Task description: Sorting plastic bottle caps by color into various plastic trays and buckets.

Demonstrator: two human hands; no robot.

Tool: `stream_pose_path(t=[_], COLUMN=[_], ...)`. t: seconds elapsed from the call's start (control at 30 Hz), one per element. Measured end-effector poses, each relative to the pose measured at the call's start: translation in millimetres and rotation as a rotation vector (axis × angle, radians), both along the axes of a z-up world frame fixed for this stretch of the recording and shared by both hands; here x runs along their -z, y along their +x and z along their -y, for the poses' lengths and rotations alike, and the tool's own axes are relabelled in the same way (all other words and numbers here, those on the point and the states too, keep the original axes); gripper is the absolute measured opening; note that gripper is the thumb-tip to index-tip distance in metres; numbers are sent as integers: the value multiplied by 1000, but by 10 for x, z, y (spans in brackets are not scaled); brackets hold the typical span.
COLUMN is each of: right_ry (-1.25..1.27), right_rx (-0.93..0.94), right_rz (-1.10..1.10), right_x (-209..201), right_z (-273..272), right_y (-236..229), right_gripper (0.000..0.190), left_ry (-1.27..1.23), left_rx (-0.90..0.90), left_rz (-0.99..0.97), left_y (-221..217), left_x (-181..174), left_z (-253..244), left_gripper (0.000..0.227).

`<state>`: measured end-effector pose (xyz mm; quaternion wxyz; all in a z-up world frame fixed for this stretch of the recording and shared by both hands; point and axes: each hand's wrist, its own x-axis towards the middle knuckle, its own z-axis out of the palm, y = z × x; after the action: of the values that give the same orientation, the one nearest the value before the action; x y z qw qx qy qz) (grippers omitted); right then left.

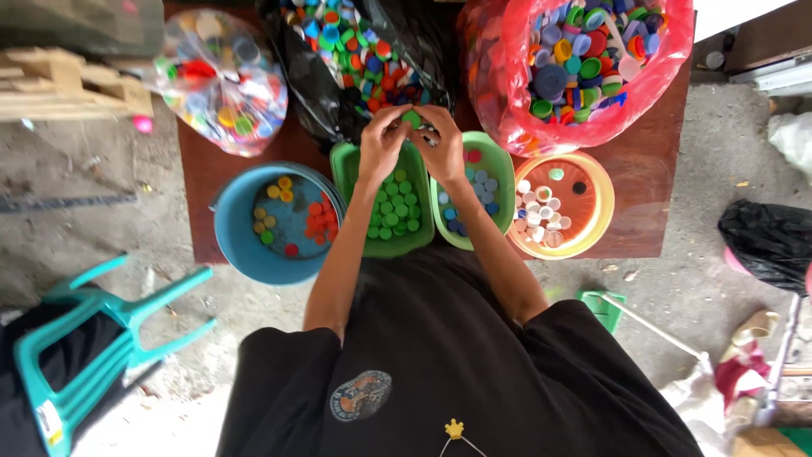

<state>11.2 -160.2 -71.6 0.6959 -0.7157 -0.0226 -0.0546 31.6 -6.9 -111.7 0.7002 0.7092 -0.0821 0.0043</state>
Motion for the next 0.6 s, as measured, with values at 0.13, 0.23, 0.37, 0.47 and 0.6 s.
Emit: stream_pose_path(t=[0.13, 0.23, 0.37, 0.47, 0.6], right_ry=[-243, -354, -385, -382, -400], right_rx=[-47, -66, -107, -162, -300], right_rz=[105, 210, 250, 244, 158], right_x=[-136, -96, -12, 89, 329], right_z=[18, -7, -126, -180, -209], right_y=[-254, -339, -596, -698, -803], right_gripper=[43, 46, 47, 48, 45], left_ry=[-42, -121, -107, -112, -40], left_rx=[-47, -52, -100, -137, -200], left_rz=[-99, -151, -163, -226, -293], left_y=[-297, -397, -707, -898, -1223], left_x=[-46, -44, 310, 406, 550], left_z=[-66, -130, -286, -363, -404], left_gripper=[28, 24, 19, 21, 23])
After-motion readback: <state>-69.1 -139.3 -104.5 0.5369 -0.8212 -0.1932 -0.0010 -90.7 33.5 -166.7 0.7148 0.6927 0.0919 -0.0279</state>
